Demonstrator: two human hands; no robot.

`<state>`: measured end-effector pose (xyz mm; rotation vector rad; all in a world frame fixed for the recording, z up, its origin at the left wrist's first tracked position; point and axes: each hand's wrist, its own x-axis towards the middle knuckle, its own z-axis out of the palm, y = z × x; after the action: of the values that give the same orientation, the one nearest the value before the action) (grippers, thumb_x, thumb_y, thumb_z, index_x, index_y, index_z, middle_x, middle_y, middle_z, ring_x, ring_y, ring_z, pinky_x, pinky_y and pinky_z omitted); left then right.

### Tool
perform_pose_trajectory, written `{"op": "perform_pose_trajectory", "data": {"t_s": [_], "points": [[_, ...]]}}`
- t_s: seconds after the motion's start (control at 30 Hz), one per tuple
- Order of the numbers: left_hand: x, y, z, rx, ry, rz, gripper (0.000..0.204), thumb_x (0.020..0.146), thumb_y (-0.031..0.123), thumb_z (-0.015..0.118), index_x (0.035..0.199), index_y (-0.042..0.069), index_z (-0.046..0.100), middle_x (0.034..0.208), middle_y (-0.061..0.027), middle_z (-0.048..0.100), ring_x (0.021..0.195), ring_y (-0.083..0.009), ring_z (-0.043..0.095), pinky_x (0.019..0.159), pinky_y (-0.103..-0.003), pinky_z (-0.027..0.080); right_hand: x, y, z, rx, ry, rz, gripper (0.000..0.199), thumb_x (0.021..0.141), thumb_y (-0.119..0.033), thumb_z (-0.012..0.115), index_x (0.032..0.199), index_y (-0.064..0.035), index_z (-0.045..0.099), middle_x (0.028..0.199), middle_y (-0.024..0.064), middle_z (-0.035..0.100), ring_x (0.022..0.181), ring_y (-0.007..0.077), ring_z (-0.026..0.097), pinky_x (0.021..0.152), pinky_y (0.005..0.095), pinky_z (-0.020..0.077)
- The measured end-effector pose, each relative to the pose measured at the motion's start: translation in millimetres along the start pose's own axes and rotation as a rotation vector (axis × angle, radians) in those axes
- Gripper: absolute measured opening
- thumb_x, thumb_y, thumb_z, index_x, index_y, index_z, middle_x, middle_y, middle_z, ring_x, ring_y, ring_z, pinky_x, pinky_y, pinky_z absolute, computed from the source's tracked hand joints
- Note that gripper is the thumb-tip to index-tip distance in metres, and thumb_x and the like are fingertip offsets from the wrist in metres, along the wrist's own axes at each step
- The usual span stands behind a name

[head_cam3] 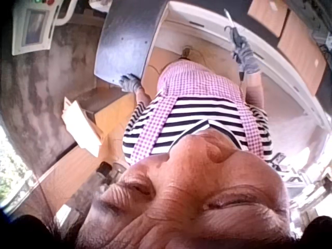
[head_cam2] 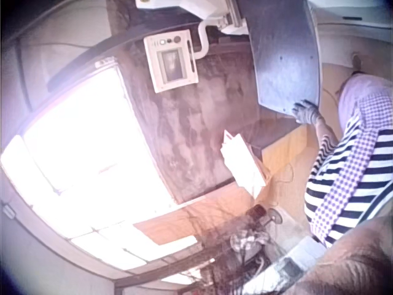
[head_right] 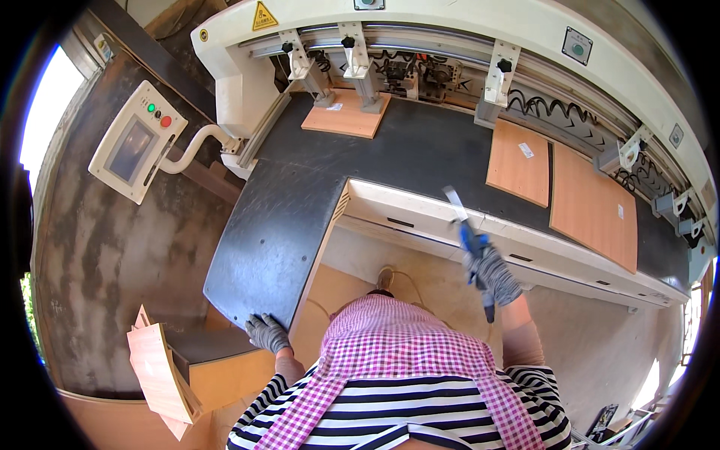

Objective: The person repeatedly picks up wooden boards from a conveyor belt and places them on a machine table. They then use a handheld air blower to clean the machine's surface and the boards, moving between the conveyor and the machine throughout the clip.

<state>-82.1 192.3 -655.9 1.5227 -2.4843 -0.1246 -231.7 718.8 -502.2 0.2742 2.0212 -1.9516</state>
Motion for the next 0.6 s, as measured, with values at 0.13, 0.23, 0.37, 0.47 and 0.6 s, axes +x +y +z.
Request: {"op": "perform_pose_trajectory", "data": {"t_s": [0.13,0.23,0.37,0.47,0.6], "points": [[2.0,-0.9,3.0,0.01,0.004,0.006,0.058,0.095,0.043,0.045,0.138,0.004,0.046,0.145,-0.023,0.039,0.136,-0.0365,0.034,0.111,-0.057,0.02,-28.1,-22.8,35.5,-0.175,-0.238,0.098,0.021,0.086,-0.017,0.069,0.101,-0.0084,0.058,0.069,-0.0015,0.057,0.056,0.0103,0.058,0.048,0.0252,0.048],[1.8,-0.3,4.2,0.024,0.006,0.007,0.057,0.096,0.044,0.043,0.138,0.005,0.047,0.146,-0.0218,0.038,0.136,-0.0354,0.034,0.112,-0.055,0.02,9.3,28.5,-9.8,0.032,-0.011,0.001,0.014,0.087,-0.012,0.066,0.097,-0.0072,0.057,0.068,-0.0008,0.055,0.053,0.0116,0.056,0.048,0.027,0.0486],[1.4,-5.6,5.2,0.056,0.024,-0.005,0.057,0.096,0.045,0.042,0.137,0.006,0.048,0.146,-0.0215,0.038,0.136,-0.0353,0.034,0.112,-0.054,0.02,21.7,35.9,-24.3,0.11,0.115,0.019,0.012,0.088,-0.012,0.064,0.096,-0.0068,0.056,0.067,0.0006,0.056,0.053,0.0134,0.057,0.047,0.0283,0.0487],[2.6,1.7,0.1,0.019,-0.01,0.013,0.058,0.095,0.042,0.046,0.138,0.003,0.047,0.144,-0.024,0.039,0.135,-0.0371,0.034,0.111,-0.057,0.019,11.9,35.8,-0.7,0.022,0.058,0.078,0.011,0.089,-0.011,0.064,0.095,-0.0065,0.056,0.067,0.0008,0.055,0.055,0.0138,0.058,0.047,0.0288,0.0484],[1.5,4.4,-1.3,0.033,-0.004,0.014,0.057,0.095,0.042,0.046,0.137,0.004,0.048,0.144,-0.0232,0.04,0.134,-0.0369,0.035,0.111,-0.056,0.021,8.9,28.8,12.2,-0.026,0.008,0.104,0.013,0.088,-0.012,0.066,0.093,-0.0065,0.055,0.067,0.0011,0.056,0.053,0.0137,0.058,0.046,0.029,0.0482]]}}
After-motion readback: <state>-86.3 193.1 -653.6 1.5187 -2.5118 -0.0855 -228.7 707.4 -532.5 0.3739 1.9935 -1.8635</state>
